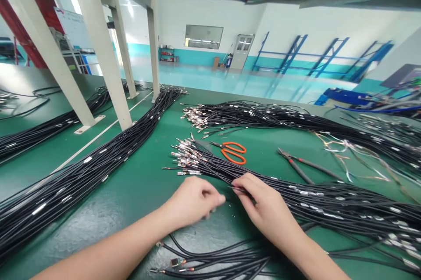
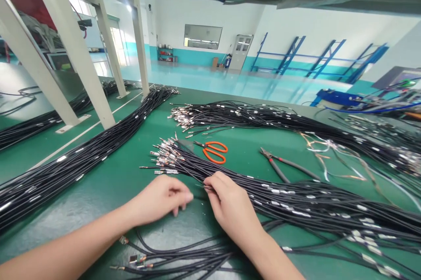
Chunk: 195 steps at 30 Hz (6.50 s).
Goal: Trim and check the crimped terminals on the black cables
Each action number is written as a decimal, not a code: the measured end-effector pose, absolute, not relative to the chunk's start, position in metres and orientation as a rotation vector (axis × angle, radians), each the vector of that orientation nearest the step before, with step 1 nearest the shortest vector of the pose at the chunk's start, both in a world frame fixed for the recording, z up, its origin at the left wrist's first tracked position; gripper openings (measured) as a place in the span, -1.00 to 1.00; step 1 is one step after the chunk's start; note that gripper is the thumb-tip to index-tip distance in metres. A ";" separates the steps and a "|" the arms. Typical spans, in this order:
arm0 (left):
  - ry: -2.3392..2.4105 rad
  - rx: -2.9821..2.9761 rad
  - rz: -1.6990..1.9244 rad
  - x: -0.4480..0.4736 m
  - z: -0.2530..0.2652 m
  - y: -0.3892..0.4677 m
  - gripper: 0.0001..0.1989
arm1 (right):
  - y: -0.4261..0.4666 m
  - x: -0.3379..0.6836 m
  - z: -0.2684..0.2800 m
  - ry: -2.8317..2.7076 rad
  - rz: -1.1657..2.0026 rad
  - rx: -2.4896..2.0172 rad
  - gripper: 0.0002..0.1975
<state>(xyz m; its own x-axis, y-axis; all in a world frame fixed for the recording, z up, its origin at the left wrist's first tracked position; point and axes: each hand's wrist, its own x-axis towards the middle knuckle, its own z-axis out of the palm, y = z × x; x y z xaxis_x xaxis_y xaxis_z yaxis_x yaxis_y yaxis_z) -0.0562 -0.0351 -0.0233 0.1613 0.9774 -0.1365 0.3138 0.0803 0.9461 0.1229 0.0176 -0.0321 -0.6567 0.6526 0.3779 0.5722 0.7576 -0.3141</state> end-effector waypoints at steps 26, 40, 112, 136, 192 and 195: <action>1.185 1.080 0.975 -0.031 -0.027 -0.045 -0.86 | 0.001 0.116 -0.005 -2.044 1.101 -1.118 -0.80; 1.256 1.068 1.071 -0.031 -0.028 -0.046 -0.84 | 0.005 0.120 -0.004 -2.096 1.220 -1.048 -0.77; 1.504 1.438 1.121 -0.047 -0.029 -0.035 -0.70 | 0.000 0.115 -0.012 -2.375 0.905 -0.968 -0.84; 1.126 2.221 0.218 -0.061 -0.002 -0.057 -0.94 | 0.032 0.127 -0.041 -2.434 -0.265 -1.067 -0.79; 1.410 1.445 1.250 -0.014 -0.030 -0.014 -0.82 | 0.024 0.136 -0.004 -1.812 1.334 -0.936 -0.88; 1.429 1.420 1.235 -0.015 -0.030 -0.014 -0.84 | 0.024 0.135 -0.004 -1.816 1.347 -0.950 -0.86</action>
